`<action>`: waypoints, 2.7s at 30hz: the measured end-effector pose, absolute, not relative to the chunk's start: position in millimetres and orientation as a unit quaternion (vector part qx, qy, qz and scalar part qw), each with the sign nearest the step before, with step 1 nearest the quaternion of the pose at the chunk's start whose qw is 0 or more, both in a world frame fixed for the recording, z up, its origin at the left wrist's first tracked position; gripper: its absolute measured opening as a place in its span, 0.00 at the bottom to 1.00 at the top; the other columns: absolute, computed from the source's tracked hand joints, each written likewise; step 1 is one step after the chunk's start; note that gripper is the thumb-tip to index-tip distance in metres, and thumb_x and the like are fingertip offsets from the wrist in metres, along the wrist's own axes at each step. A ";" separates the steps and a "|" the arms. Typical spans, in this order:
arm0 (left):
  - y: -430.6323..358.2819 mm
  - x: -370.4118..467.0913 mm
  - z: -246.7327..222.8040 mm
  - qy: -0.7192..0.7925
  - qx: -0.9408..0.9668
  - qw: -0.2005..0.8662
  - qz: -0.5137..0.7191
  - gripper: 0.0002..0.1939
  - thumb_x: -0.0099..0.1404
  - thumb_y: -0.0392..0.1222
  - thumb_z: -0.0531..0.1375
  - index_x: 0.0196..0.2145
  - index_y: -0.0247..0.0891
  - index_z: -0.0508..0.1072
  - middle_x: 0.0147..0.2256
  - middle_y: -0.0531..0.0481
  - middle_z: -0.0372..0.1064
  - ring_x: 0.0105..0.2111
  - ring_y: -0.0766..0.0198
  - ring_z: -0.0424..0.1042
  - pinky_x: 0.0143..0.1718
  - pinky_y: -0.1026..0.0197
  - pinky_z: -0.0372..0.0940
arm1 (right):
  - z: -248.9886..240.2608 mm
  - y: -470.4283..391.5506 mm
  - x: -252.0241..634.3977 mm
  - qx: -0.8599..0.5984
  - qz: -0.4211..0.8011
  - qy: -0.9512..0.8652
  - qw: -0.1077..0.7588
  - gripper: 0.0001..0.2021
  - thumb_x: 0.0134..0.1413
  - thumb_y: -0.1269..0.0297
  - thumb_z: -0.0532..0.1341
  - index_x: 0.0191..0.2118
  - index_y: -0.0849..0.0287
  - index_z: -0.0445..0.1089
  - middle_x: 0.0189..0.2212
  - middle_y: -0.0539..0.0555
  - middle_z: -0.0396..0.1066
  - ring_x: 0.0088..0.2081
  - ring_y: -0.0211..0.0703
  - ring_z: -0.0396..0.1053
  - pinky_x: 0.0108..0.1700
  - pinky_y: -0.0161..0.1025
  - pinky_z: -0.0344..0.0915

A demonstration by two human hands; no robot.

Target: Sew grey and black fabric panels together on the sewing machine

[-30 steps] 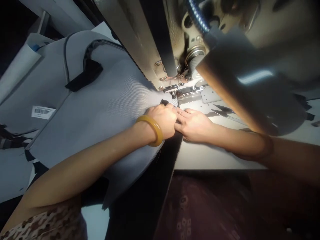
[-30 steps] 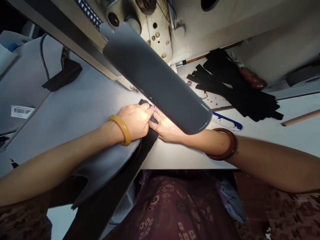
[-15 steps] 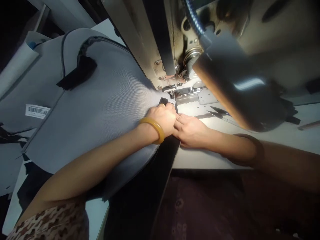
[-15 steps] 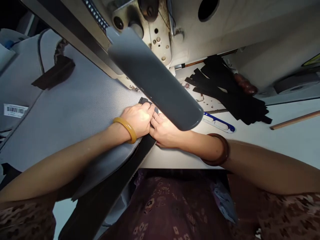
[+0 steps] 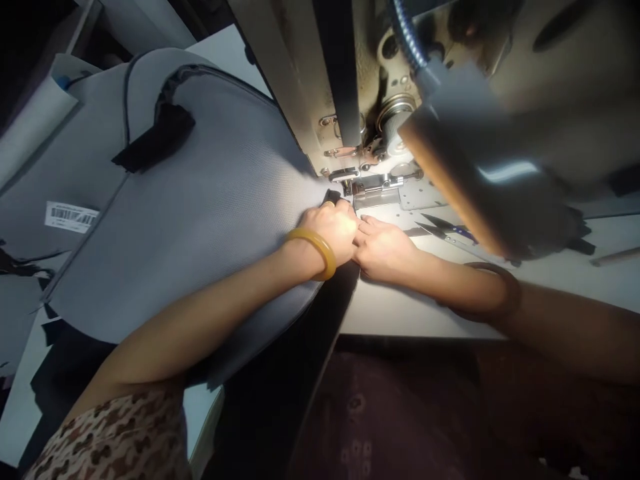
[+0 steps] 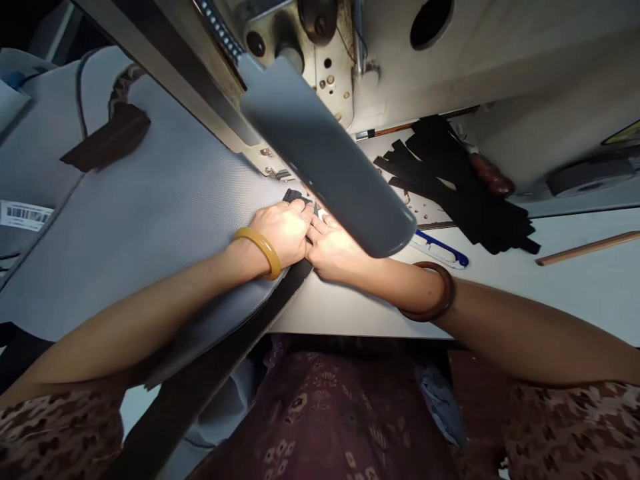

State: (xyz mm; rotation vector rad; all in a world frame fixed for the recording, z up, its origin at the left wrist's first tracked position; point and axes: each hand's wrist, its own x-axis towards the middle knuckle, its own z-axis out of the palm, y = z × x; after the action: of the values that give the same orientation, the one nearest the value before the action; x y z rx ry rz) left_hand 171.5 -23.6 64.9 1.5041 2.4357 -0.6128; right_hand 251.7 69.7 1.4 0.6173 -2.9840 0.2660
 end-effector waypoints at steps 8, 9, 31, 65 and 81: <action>-89.8 202.1 73.4 0.774 0.607 -0.070 -0.164 0.22 0.68 0.39 0.47 0.58 0.34 0.62 0.51 0.38 0.64 0.48 0.53 0.64 0.42 0.54 0.63 | -15.8 73.8 265.6 0.298 0.130 -0.937 0.125 0.20 0.55 0.63 0.53 0.50 0.68 0.69 0.47 0.68 0.67 0.55 0.59 0.62 0.55 0.56 0.61; -106.3 208.5 75.6 0.768 0.614 -0.083 -0.163 0.23 0.67 0.39 0.48 0.59 0.34 0.61 0.51 0.38 0.64 0.48 0.53 0.65 0.43 0.54 0.63 | -15.7 72.9 267.7 0.306 0.135 -0.935 0.119 0.22 0.55 0.62 0.54 0.52 0.69 0.67 0.49 0.69 0.66 0.56 0.59 0.60 0.55 0.57 0.61; -154.9 185.7 85.8 0.786 0.396 0.409 0.240 0.33 0.51 0.31 0.53 0.58 0.35 0.66 0.56 0.47 0.65 0.55 0.55 0.66 0.61 0.51 0.59 | -5.5 61.1 274.9 0.252 0.055 -0.960 0.108 0.15 0.58 0.67 0.53 0.46 0.72 0.69 0.46 0.69 0.67 0.53 0.59 0.63 0.51 0.54 0.63; -47.0 154.9 59.0 0.790 0.599 0.048 -0.121 0.16 0.61 0.34 0.50 0.44 0.27 0.72 0.47 0.40 0.66 0.45 0.53 0.63 0.51 0.55 0.58 | -15.8 62.7 277.9 0.249 0.109 -0.951 0.146 0.18 0.61 0.75 0.46 0.49 0.72 0.69 0.53 0.70 0.64 0.56 0.54 0.62 0.55 0.50 0.65; -38.9 151.0 60.8 0.805 0.577 0.108 -0.088 0.16 0.63 0.31 0.48 0.43 0.27 0.72 0.47 0.41 0.68 0.49 0.52 0.62 0.53 0.57 0.59 | -14.3 71.1 271.9 0.253 0.085 -0.952 0.153 0.17 0.56 0.73 0.50 0.46 0.69 0.71 0.50 0.68 0.67 0.55 0.54 0.64 0.52 0.47 0.67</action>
State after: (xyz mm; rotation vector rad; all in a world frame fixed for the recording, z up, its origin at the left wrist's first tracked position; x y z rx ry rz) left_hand 151.0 -38.9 60.8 1.6965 2.3682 -0.2603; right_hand 271.9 71.1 -14.3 0.7250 -2.7292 0.2452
